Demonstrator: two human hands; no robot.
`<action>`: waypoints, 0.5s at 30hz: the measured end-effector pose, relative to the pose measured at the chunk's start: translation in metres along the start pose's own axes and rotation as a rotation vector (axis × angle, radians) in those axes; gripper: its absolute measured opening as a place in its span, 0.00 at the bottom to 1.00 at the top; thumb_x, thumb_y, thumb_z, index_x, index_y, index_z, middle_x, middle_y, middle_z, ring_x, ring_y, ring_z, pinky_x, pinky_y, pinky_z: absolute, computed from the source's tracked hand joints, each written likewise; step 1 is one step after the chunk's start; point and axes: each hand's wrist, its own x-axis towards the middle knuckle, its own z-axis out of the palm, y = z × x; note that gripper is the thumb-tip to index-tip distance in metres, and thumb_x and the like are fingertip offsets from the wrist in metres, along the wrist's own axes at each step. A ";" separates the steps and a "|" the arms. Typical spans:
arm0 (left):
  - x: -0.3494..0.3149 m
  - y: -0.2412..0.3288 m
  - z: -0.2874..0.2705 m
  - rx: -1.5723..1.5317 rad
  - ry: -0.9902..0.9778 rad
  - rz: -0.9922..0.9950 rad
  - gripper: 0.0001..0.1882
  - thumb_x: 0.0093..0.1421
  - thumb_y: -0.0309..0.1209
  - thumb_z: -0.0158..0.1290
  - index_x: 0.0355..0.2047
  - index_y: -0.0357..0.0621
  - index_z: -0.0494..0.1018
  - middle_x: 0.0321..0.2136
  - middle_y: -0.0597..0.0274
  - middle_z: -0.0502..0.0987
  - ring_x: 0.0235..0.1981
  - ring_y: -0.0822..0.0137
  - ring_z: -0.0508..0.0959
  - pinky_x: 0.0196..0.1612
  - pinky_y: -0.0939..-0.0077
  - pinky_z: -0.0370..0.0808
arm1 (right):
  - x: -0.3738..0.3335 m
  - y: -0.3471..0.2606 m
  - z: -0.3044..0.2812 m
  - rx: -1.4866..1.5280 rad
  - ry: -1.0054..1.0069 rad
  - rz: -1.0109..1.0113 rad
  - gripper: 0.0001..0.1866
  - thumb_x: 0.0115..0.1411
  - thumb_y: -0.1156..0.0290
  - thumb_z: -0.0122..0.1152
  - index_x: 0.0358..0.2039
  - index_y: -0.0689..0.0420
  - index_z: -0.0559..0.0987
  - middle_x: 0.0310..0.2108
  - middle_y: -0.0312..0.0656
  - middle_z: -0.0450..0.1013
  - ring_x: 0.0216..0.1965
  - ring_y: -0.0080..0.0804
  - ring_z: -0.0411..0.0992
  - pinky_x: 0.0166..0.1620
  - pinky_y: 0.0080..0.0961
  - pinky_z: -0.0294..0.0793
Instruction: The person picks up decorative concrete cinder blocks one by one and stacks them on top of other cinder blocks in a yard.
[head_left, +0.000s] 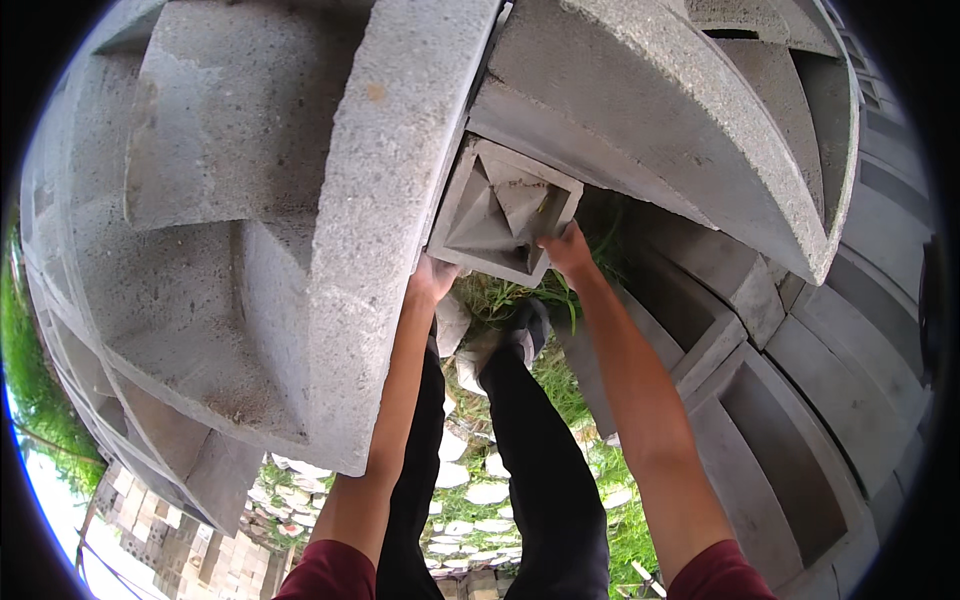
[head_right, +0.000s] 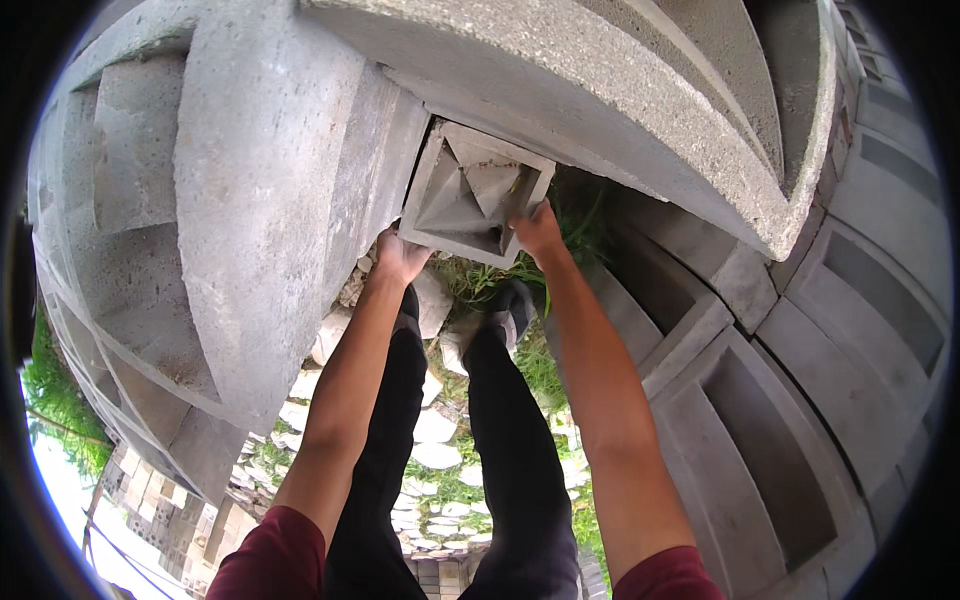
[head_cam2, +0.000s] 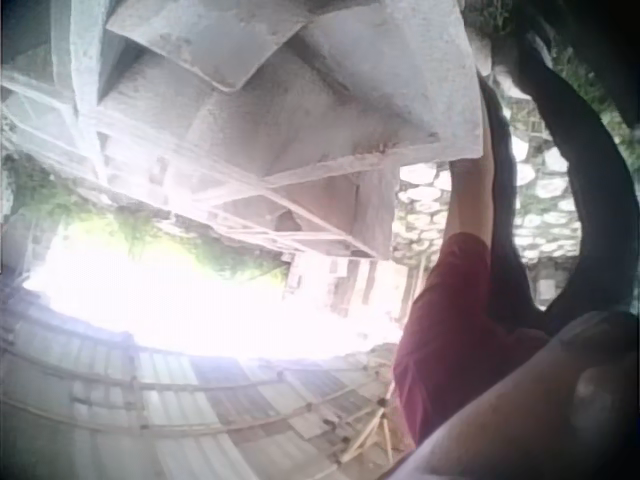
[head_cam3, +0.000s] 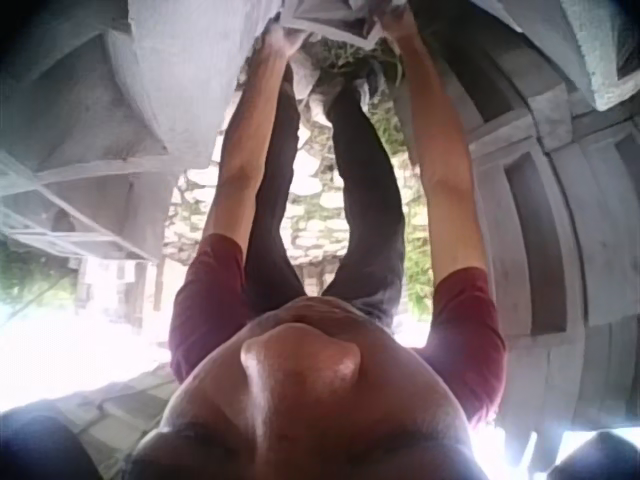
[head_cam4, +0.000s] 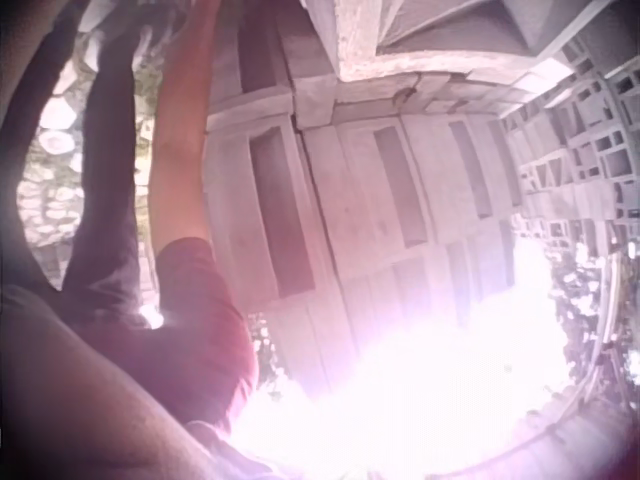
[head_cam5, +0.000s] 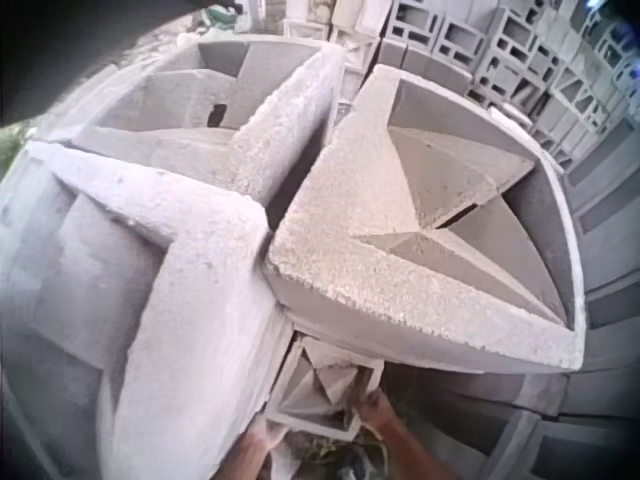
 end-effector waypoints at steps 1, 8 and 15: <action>-0.005 -0.015 0.016 0.072 -0.038 -0.031 0.27 0.67 0.46 0.31 0.59 0.41 0.58 0.58 0.50 0.63 0.60 0.51 0.61 0.61 0.47 0.57 | 0.004 0.015 -0.016 -0.044 0.046 -0.069 0.24 0.48 0.71 0.64 0.45 0.65 0.67 0.39 0.49 0.73 0.40 0.40 0.72 0.41 0.33 0.70; -0.093 -0.009 0.019 0.444 -0.064 -0.051 0.31 0.68 0.48 0.27 0.63 0.40 0.49 0.63 0.51 0.54 0.65 0.56 0.53 0.63 0.50 0.53 | -0.082 -0.020 -0.006 -0.116 0.224 -0.094 0.33 0.51 0.67 0.62 0.55 0.69 0.62 0.48 0.60 0.70 0.48 0.48 0.72 0.49 0.35 0.71; -0.289 0.020 0.093 0.828 -0.187 -0.151 0.33 0.65 0.53 0.36 0.59 0.39 0.57 0.58 0.51 0.64 0.60 0.58 0.62 0.59 0.54 0.60 | -0.268 -0.141 -0.041 0.206 0.024 -0.053 0.24 0.57 0.75 0.53 0.53 0.70 0.63 0.43 0.52 0.73 0.40 0.34 0.75 0.42 0.24 0.74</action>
